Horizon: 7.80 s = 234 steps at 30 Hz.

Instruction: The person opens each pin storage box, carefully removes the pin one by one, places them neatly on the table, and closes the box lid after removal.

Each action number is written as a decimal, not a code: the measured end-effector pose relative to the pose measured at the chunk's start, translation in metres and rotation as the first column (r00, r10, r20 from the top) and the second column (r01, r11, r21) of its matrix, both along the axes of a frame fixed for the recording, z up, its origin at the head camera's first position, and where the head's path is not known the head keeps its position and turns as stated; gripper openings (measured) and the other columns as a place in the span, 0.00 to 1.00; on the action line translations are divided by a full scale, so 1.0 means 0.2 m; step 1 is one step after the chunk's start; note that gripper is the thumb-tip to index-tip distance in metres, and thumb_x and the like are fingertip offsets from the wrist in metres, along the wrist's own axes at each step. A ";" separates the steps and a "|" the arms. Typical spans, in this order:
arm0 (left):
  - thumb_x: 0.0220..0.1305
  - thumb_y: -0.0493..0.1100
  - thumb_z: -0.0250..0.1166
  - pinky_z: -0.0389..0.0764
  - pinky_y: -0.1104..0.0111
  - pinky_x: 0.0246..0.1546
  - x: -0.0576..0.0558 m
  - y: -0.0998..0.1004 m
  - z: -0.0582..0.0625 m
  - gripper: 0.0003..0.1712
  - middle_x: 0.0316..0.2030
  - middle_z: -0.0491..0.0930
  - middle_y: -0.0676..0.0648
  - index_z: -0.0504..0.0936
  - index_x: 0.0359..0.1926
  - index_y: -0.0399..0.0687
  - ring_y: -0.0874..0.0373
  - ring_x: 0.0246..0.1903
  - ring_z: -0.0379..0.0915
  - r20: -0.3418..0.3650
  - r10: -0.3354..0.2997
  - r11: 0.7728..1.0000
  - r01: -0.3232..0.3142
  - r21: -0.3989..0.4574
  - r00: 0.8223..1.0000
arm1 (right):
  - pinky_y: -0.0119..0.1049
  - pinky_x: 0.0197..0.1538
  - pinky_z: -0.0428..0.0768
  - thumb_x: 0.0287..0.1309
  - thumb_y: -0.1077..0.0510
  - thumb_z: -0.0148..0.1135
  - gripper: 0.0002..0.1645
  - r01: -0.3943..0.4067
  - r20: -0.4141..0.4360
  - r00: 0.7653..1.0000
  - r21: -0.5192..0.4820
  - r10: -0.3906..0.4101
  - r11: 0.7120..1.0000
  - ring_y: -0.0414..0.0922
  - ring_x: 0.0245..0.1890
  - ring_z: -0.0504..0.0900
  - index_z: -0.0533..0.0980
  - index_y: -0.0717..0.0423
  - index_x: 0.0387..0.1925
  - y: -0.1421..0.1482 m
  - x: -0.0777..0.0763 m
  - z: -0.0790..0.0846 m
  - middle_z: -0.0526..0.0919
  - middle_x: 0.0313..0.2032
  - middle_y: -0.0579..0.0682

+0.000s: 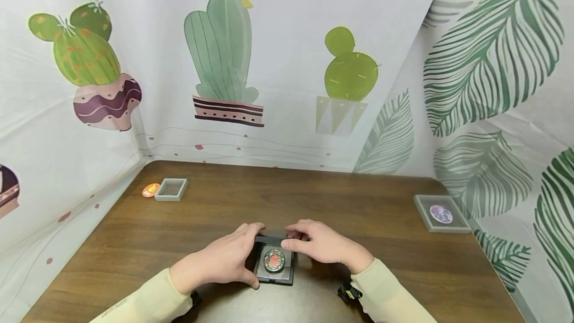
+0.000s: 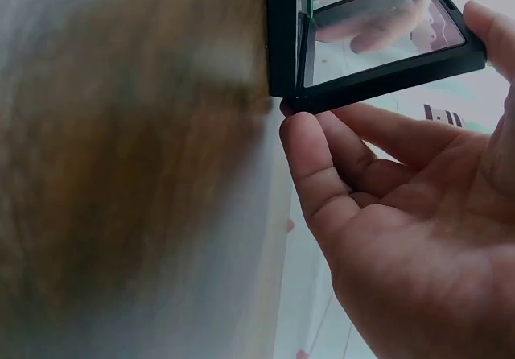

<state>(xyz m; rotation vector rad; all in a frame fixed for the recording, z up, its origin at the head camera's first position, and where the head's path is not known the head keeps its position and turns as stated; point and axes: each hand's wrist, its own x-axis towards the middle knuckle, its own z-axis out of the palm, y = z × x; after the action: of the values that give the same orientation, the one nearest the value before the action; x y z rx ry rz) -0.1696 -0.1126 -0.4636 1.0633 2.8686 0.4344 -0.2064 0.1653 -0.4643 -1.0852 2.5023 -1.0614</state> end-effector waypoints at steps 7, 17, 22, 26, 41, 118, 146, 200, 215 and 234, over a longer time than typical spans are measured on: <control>0.29 0.71 0.80 0.75 0.65 0.51 0.00 0.00 -0.01 0.74 0.63 0.68 0.43 0.53 0.71 0.40 0.58 0.59 0.63 0.014 0.012 0.999 -0.012 0.031 1.000 | 0.39 0.50 0.77 0.68 0.38 0.54 0.34 0.071 0.076 0.995 -0.006 -0.070 0.997 0.36 0.45 0.79 0.71 0.55 0.65 0.00 -0.01 -0.01 0.82 0.47 0.39; 0.26 0.71 0.80 0.77 0.61 0.50 0.00 0.00 0.00 0.84 0.65 0.66 0.41 0.40 0.76 0.46 0.54 0.59 0.66 -0.007 0.023 0.999 -0.022 0.041 1.000 | 0.39 0.49 0.78 0.67 0.35 0.53 0.35 0.137 0.087 0.987 -0.010 -0.135 0.991 0.36 0.42 0.80 0.73 0.54 0.63 0.00 -0.02 -0.01 0.83 0.44 0.38; 0.25 0.69 0.82 0.77 0.58 0.50 0.01 0.00 0.00 0.90 0.62 0.71 0.43 0.26 0.77 0.54 0.53 0.58 0.67 0.008 0.018 0.998 -0.018 0.059 1.000 | 0.38 0.44 0.79 0.68 0.34 0.51 0.35 0.171 0.116 0.979 -0.004 -0.170 0.985 0.38 0.35 0.82 0.74 0.54 0.62 -0.01 -0.02 -0.01 0.83 0.43 0.39; 0.25 0.67 0.82 0.77 0.58 0.48 0.00 0.01 0.01 0.91 0.62 0.72 0.46 0.22 0.76 0.58 0.56 0.56 0.66 0.019 0.013 0.998 -0.014 0.060 1.000 | 0.38 0.44 0.79 0.68 0.33 0.50 0.33 0.198 0.123 0.973 -0.013 -0.195 0.980 0.40 0.33 0.83 0.76 0.51 0.59 -0.02 -0.03 -0.02 0.84 0.40 0.39; 0.25 0.69 0.82 0.77 0.58 0.49 0.00 0.01 0.00 0.91 0.61 0.71 0.44 0.21 0.76 0.62 0.55 0.58 0.66 0.009 0.000 0.999 0.000 0.051 1.000 | 0.36 0.37 0.81 0.71 0.36 0.48 0.27 0.236 0.111 0.967 -0.062 -0.228 0.970 0.42 0.31 0.83 0.82 0.52 0.44 -0.04 -0.03 -0.02 0.85 0.33 0.41; 0.25 0.72 0.80 0.78 0.58 0.47 -0.05 -0.02 0.00 0.91 0.58 0.73 0.45 0.23 0.76 0.60 0.54 0.57 0.67 0.000 0.036 0.998 -0.036 0.051 0.999 | 0.42 0.56 0.74 0.51 0.45 0.74 0.66 -0.022 -0.263 0.963 0.119 0.052 0.993 0.42 0.53 0.74 0.38 0.37 0.78 -0.03 0.02 -0.03 0.67 0.67 0.49; 0.26 0.70 0.80 0.78 0.57 0.47 -0.04 -0.02 0.01 0.90 0.60 0.72 0.44 0.23 0.76 0.59 0.53 0.58 0.67 0.004 0.030 0.998 -0.030 0.057 1.000 | 0.43 0.59 0.72 0.36 0.35 0.79 0.80 -0.017 -0.208 0.977 0.151 0.049 0.988 0.43 0.59 0.71 0.33 0.36 0.78 -0.04 0.04 -0.01 0.69 0.64 0.48; 0.54 0.65 0.71 0.76 0.71 0.29 -0.03 -0.06 0.18 0.31 0.38 0.74 0.55 0.74 0.47 0.50 0.67 0.31 0.70 -0.227 0.015 0.988 0.022 0.156 0.974 | 0.44 0.60 0.71 0.34 0.34 0.79 0.82 0.002 -0.221 0.975 0.160 0.034 0.987 0.45 0.62 0.69 0.31 0.38 0.78 -0.04 0.04 -0.01 0.65 0.68 0.53; 0.54 0.63 0.71 0.77 0.69 0.38 -0.01 0.02 0.11 0.31 0.44 0.78 0.54 0.80 0.49 0.46 0.66 0.39 0.72 -0.225 -0.102 0.994 0.111 0.026 0.969 | 0.42 0.60 0.71 0.34 0.35 0.80 0.83 0.006 -0.245 0.969 0.162 0.035 0.987 0.43 0.60 0.71 0.31 0.39 0.78 -0.04 0.04 -0.01 0.70 0.63 0.51; 0.49 0.67 0.72 0.77 0.69 0.35 -0.02 0.09 0.07 0.34 0.37 0.75 0.56 0.80 0.46 0.47 0.64 0.36 0.69 -0.217 -0.091 0.990 0.064 -0.127 0.972 | 0.43 0.60 0.71 0.34 0.34 0.79 0.82 0.009 -0.240 0.970 0.164 0.031 0.986 0.43 0.60 0.71 0.32 0.40 0.78 -0.04 0.04 -0.01 0.69 0.64 0.51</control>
<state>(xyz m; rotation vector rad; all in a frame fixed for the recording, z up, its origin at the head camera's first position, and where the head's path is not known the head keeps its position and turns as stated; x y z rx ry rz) -0.1732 -0.0948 -0.4493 1.2728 2.9828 0.1443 -0.1988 0.1577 -0.4671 -1.2436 2.7093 -0.7422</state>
